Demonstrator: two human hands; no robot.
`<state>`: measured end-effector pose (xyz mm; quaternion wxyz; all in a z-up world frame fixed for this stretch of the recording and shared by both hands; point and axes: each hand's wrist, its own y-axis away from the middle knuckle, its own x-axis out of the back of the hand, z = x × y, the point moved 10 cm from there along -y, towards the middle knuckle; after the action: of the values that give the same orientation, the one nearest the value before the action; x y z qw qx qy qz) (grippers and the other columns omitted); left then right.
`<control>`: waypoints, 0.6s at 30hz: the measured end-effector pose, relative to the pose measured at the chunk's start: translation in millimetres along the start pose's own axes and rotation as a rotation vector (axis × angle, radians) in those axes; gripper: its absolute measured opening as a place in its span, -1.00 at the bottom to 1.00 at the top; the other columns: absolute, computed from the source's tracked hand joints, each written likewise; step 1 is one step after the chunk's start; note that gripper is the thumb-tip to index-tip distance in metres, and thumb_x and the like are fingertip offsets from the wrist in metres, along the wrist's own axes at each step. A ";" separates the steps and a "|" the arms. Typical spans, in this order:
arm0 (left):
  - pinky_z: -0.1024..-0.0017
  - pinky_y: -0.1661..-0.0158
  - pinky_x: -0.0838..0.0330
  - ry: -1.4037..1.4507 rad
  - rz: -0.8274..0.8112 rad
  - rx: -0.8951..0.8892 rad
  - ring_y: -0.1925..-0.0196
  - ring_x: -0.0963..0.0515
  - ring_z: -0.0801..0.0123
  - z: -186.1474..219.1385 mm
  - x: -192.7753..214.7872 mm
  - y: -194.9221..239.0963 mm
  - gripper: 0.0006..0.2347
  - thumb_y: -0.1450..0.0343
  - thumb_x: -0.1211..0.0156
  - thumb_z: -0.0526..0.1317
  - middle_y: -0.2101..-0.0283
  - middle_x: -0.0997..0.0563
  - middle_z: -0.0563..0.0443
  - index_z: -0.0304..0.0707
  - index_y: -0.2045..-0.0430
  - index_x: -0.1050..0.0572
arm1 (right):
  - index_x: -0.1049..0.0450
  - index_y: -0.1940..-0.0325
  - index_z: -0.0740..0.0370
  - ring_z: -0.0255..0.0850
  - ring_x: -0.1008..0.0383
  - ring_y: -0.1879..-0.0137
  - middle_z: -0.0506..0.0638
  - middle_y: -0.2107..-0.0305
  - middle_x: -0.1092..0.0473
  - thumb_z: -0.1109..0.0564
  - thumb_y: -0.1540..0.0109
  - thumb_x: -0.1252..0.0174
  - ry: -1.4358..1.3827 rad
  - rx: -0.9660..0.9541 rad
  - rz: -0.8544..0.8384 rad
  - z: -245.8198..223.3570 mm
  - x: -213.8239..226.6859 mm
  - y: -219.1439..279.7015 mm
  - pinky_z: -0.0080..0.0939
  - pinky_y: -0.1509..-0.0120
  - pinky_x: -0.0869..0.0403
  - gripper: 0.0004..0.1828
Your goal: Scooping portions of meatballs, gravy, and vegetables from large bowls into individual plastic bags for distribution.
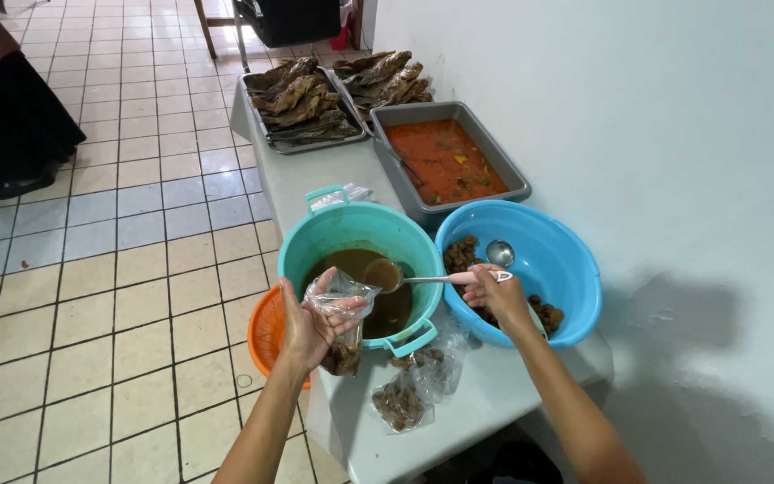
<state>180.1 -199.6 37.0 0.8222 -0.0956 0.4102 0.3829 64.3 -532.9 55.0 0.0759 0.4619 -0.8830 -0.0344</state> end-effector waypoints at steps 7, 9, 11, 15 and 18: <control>0.00 -0.14 -0.44 -0.069 0.030 0.027 -0.02 -0.67 -0.06 -1.5 -5.3 -2.3 -0.06 -0.26 0.60 0.56 0.19 -0.69 -0.33 0.00 -0.46 -0.07 | -0.51 -0.03 0.38 -0.22 -0.56 0.39 0.12 0.44 -0.53 0.02 -0.39 -0.04 0.023 0.093 0.011 -66.3 22.5 25.6 -0.21 0.31 -0.57 -0.65; -0.01 -0.17 -0.46 -0.084 0.024 0.030 -0.03 -0.68 -0.08 -4.5 -6.3 -4.1 -0.07 -0.24 0.59 0.56 0.19 -0.69 -0.36 0.04 -0.47 0.03 | -0.52 -0.05 0.38 -0.24 -0.55 0.38 0.11 0.41 -0.53 0.02 -0.39 -0.05 -0.022 0.146 -0.016 -91.4 21.9 37.5 -0.22 0.30 -0.56 -0.64; -0.01 -0.17 -0.46 -0.077 0.011 0.031 -0.03 -0.68 -0.08 -6.2 -4.9 -7.4 -0.06 -0.24 0.59 0.57 0.19 -0.69 -0.36 0.04 -0.48 0.05 | -0.52 -0.05 0.38 -0.25 -0.55 0.38 0.11 0.40 -0.54 0.01 -0.39 -0.04 -0.029 0.158 -0.027 -110.7 17.7 51.5 -0.23 0.30 -0.55 -0.63; -0.02 -0.15 -0.48 -0.059 -0.006 0.037 -0.02 -0.68 -0.09 -8.0 -4.6 -12.1 -0.05 -0.24 0.58 0.58 0.18 -0.68 -0.36 0.05 -0.49 0.10 | -0.51 -0.04 0.39 -0.24 -0.57 0.37 0.10 0.36 -0.55 0.03 -0.38 -0.05 -0.026 0.204 -0.049 -144.3 -3.3 81.4 -0.24 0.27 -0.56 -0.65; 0.00 -0.10 -0.52 -0.046 -0.024 0.028 0.00 -0.68 -0.09 -8.1 -5.5 -16.6 -0.03 -0.23 0.57 0.59 0.19 -0.68 -0.37 0.02 -0.50 0.09 | -0.51 -0.04 0.40 -0.23 -0.58 0.37 0.12 0.39 -0.55 0.04 -0.37 -0.05 0.066 0.264 -0.077 -157.2 -23.3 103.2 -0.23 0.28 -0.58 -0.65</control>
<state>185.0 -218.0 33.3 0.8371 -0.0800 0.3955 0.3693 19.8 -453.4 221.2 0.0424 0.5021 -0.8586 0.0943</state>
